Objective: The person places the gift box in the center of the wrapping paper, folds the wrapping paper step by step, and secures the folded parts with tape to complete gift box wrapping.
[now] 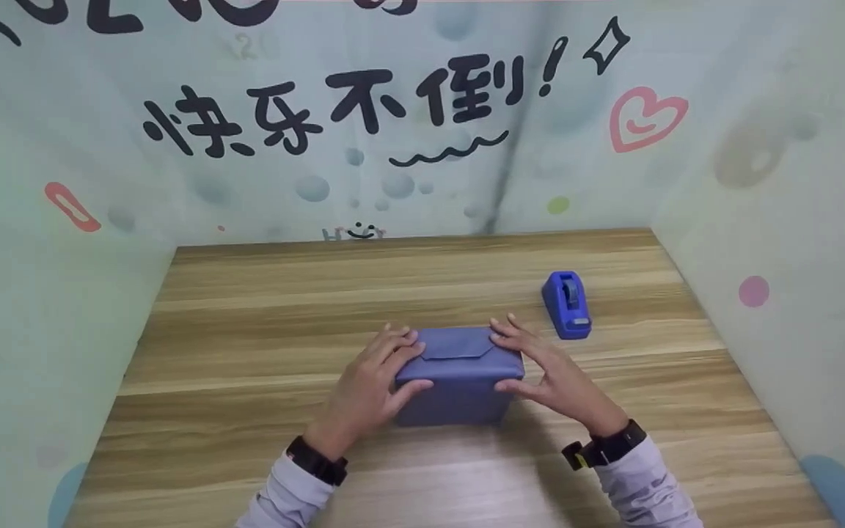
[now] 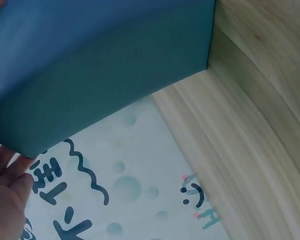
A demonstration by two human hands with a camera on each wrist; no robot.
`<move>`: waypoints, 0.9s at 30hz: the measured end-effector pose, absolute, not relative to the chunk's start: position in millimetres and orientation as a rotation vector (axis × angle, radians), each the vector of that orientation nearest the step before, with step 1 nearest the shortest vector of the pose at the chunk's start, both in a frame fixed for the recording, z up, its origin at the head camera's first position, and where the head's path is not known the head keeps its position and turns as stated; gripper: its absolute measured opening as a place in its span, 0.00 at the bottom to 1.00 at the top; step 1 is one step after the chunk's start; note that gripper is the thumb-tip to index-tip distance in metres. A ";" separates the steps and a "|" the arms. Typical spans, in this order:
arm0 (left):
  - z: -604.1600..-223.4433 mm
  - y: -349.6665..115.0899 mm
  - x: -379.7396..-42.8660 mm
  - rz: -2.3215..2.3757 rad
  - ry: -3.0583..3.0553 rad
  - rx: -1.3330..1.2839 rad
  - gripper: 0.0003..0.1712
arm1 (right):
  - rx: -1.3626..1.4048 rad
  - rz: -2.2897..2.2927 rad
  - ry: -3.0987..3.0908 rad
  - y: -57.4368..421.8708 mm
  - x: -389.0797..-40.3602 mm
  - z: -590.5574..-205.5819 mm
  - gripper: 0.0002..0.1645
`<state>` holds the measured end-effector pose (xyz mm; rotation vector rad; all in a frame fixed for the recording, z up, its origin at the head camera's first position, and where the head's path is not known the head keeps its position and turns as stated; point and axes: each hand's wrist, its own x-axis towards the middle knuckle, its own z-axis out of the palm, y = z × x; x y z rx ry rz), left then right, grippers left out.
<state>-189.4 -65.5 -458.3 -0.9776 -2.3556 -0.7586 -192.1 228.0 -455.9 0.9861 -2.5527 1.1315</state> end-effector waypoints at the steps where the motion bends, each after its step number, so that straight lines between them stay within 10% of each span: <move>1: -458.2 -64.9 -189.2 -0.750 -2.353 -0.985 0.27 | 0.999 1.118 -2.529 227.8 -191.4 -457.3 0.37; 27: -458.1 -41.8 -177.7 -0.947 -2.409 -0.753 0.20 | 0.951 1.413 -2.320 213.3 -186.1 -461.7 0.20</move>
